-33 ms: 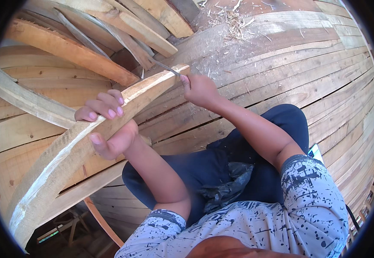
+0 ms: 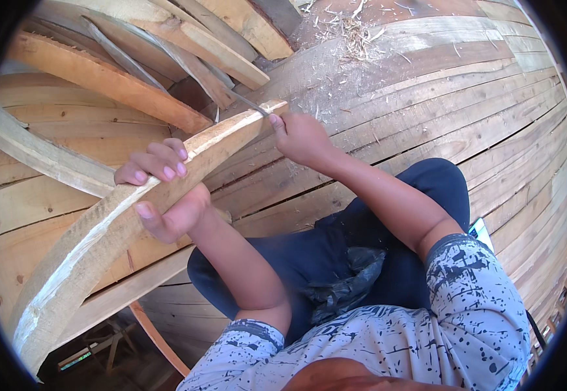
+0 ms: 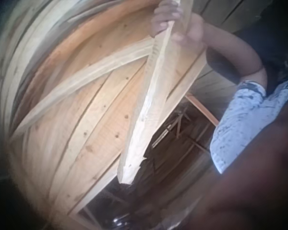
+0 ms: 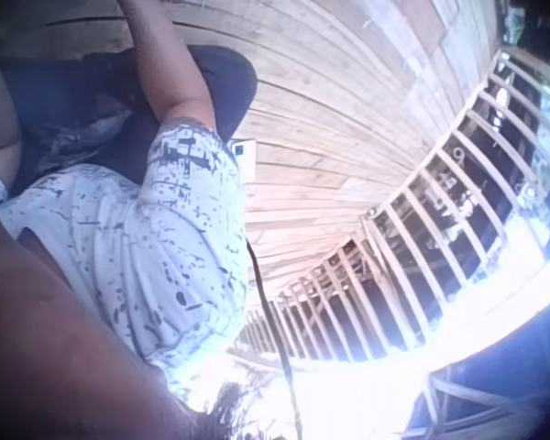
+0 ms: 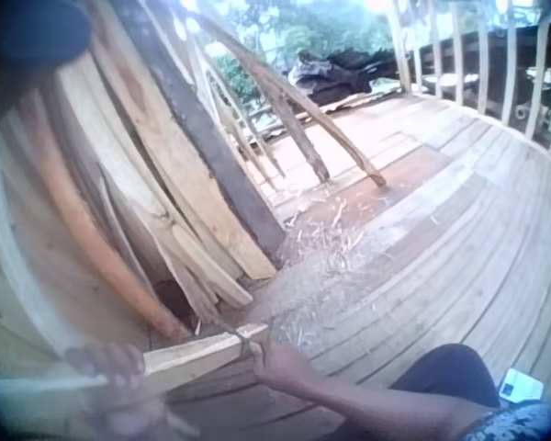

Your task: The person is sitting cross-legged on a wooden floor, carving a long, curved piece of light-colored wood using a small knife. They hold the wood with their left hand and use the knife in their right hand to shave off thin strips of wood, creating shavings on the floor.

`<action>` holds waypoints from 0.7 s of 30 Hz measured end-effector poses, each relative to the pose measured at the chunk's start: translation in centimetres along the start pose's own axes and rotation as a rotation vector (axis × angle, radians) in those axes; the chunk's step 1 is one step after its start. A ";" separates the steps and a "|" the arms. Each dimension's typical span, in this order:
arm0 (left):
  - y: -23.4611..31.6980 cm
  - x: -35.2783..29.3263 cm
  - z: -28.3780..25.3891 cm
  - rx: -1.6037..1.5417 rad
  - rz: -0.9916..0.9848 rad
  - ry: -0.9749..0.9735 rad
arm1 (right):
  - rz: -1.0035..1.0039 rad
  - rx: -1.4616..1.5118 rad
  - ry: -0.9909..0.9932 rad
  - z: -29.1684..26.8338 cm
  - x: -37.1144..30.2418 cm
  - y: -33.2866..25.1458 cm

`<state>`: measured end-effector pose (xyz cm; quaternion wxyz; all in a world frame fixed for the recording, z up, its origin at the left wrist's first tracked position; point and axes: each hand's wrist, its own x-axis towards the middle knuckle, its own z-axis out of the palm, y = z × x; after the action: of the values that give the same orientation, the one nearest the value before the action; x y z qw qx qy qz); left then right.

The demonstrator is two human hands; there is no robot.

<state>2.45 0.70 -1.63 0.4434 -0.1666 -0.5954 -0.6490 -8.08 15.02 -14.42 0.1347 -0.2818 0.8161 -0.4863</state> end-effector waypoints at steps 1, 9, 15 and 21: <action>0.1 0.1 -0.1 0.008 -0.006 -0.017 | -0.094 0.045 0.016 -0.3 -0.5 -0.8; 0.5 -0.3 0.5 0.000 -0.040 -0.020 | -0.091 0.005 0.023 0.1 -0.4 0.5; 0.4 -0.3 0.2 -0.012 -0.031 -0.031 | -0.163 0.018 0.048 0.8 -0.4 0.8; 0.3 -0.1 0.5 0.087 -0.023 0.045 | -0.186 0.027 0.040 1.4 -0.6 1.3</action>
<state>2.54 1.19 -1.38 0.4559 -0.1258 -0.6147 -0.6312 -7.33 14.81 -16.30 0.0763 -0.3447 0.7823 -0.5132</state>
